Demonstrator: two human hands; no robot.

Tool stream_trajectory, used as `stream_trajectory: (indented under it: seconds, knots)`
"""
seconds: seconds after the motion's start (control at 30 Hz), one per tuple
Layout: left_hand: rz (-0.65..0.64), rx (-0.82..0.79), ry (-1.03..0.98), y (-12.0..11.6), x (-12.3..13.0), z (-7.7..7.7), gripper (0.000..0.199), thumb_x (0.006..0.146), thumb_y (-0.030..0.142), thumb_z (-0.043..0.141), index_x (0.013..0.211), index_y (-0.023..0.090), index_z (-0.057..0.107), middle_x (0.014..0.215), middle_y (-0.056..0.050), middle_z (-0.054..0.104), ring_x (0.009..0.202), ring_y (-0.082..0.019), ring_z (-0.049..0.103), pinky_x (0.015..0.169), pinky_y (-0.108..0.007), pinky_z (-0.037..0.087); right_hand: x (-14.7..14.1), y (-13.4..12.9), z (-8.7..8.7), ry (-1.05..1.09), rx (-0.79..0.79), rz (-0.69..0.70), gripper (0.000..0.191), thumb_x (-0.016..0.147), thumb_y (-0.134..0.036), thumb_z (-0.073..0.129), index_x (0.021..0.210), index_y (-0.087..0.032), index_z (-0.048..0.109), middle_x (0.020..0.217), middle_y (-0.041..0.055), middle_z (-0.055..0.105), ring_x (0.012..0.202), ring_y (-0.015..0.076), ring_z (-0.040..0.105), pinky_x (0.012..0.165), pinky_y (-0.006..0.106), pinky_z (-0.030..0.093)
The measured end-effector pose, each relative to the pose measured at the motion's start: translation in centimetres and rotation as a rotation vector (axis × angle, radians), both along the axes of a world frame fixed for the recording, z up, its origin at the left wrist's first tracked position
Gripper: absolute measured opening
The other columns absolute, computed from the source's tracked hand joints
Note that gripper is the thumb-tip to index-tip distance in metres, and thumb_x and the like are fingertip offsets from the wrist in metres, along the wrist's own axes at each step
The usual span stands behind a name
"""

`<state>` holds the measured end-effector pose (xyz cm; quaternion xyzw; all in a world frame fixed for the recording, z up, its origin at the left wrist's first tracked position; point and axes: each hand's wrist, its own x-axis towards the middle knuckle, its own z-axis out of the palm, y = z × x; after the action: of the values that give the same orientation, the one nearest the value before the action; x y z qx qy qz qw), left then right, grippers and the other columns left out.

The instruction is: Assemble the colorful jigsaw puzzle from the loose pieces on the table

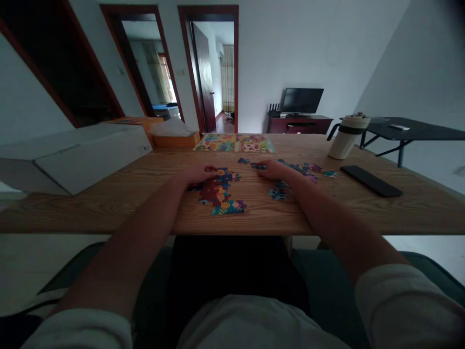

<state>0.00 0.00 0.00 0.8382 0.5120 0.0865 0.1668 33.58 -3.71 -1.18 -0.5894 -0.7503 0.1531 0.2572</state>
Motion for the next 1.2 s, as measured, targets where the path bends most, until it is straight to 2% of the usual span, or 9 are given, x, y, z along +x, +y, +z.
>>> stream_trajectory:
  seconds: [0.1, 0.27, 0.4, 0.63, 0.73, 0.83, 0.97, 1.07, 1.2]
  knots:
    - [-0.005, -0.005, -0.024, 0.1, -0.1, 0.0, 0.056, 0.088, 0.059, 0.062, 0.131, 0.025, 0.071, 0.12, -0.007, 0.077, 0.104, -0.027, 0.071, 0.092, -0.033, 0.053, 1.0, 1.0, -1.6, -0.029, 0.005, 0.018, 0.027, 0.08, -0.021, 0.081, 0.106, -0.028, 0.081, 0.105, 0.0057, 0.081, 0.102, 0.0284, 0.072, 0.099, 0.038, 0.053]
    - [-0.012, 0.006, -0.037, 0.6, -0.3, -0.3, 0.052, 0.09, 0.055, 0.061, 0.131, 0.024, 0.071, 0.122, -0.009, 0.076, 0.109, -0.026, 0.071, 0.095, -0.033, 0.053, 3.0, 1.1, -1.3, -0.134, -0.012, -0.045, 0.033, 0.082, -0.011, 0.071, 0.11, -0.024, 0.081, 0.102, 0.0082, 0.081, 0.092, 0.0269, 0.073, 0.091, 0.036, 0.054]
    - [0.002, 0.003, -0.026, 0.6, -0.4, -0.3, 0.052, 0.092, 0.051, 0.06, 0.134, 0.022, 0.07, 0.124, -0.009, 0.075, 0.109, -0.027, 0.07, 0.094, -0.034, 0.053, 4.7, 1.1, -1.2, -0.142, 0.003, -0.153, 0.026, 0.079, -0.009, 0.072, 0.101, -0.02, 0.081, 0.099, 0.0109, 0.08, 0.088, 0.0264, 0.073, 0.088, 0.037, 0.055]
    - [0.007, -0.043, -0.095, 1.0, -0.5, -0.5, 0.055, 0.086, 0.057, 0.066, 0.13, 0.025, 0.072, 0.126, -0.008, 0.075, 0.111, -0.027, 0.07, 0.093, -0.033, 0.053, 9.6, -1.0, 3.1, 0.004, 0.207, -0.194, 0.026, 0.089, -0.028, 0.068, 0.112, -0.019, 0.078, 0.102, 0.0121, 0.08, 0.091, 0.0252, 0.073, 0.083, 0.037, 0.058]
    - [0.007, -0.045, -0.126, 1.5, -0.8, -0.9, 0.053, 0.085, 0.056, 0.067, 0.128, 0.026, 0.073, 0.127, -0.008, 0.075, 0.113, -0.028, 0.07, 0.093, -0.033, 0.054, 13.3, -3.0, 4.2, -0.048, 0.179, -0.212, 0.021, 0.088, -0.027, 0.069, 0.106, -0.02, 0.078, 0.1, 0.0118, 0.079, 0.086, 0.0247, 0.073, 0.082, 0.038, 0.057]
    - [0.021, -0.024, -0.11, 1.9, -1.1, -1.1, 0.051, 0.086, 0.055, 0.066, 0.127, 0.026, 0.074, 0.127, -0.008, 0.075, 0.113, -0.028, 0.07, 0.094, -0.035, 0.054, 17.3, -4.9, 3.0, -0.062, 0.147, -0.286, 0.015, 0.087, -0.022, 0.067, 0.098, -0.022, 0.078, 0.095, 0.0108, 0.078, 0.085, 0.027, 0.072, 0.083, 0.041, 0.056]
    - [0.009, -0.004, -0.09, 2.2, -1.3, -1.0, 0.05, 0.087, 0.048, 0.065, 0.128, 0.022, 0.073, 0.128, -0.01, 0.075, 0.115, -0.028, 0.07, 0.101, -0.037, 0.051, 21.1, -6.5, -0.3, 0.033, 0.137, -0.479, 0.014, 0.088, -0.018, 0.064, 0.094, -0.016, 0.076, 0.098, 0.0183, 0.077, 0.089, 0.0315, 0.072, 0.083, 0.043, 0.053]
    - [0.021, -0.021, -0.099, 2.2, -1.3, -1.0, 0.051, 0.085, 0.05, 0.067, 0.128, 0.023, 0.073, 0.127, -0.009, 0.075, 0.115, -0.028, 0.07, 0.098, -0.035, 0.052, 21.4, -6.9, -1.6, 0.077, 0.129, -0.491, 0.014, 0.089, -0.025, 0.068, 0.097, -0.016, 0.076, 0.101, 0.0178, 0.077, 0.089, 0.0296, 0.072, 0.084, 0.041, 0.052]
    - [0.05, -0.045, -0.084, 1.8, -1.1, -0.8, 0.056, 0.086, 0.057, 0.065, 0.132, 0.025, 0.072, 0.122, -0.007, 0.077, 0.108, -0.028, 0.071, 0.089, -0.034, 0.054, 18.9, -7.3, -1.2, 0.047, 0.001, -0.341, 0.037, 0.079, -0.047, 0.081, 0.104, -0.02, 0.078, 0.1, 0.0104, 0.078, 0.086, 0.0269, 0.071, 0.08, 0.038, 0.055]
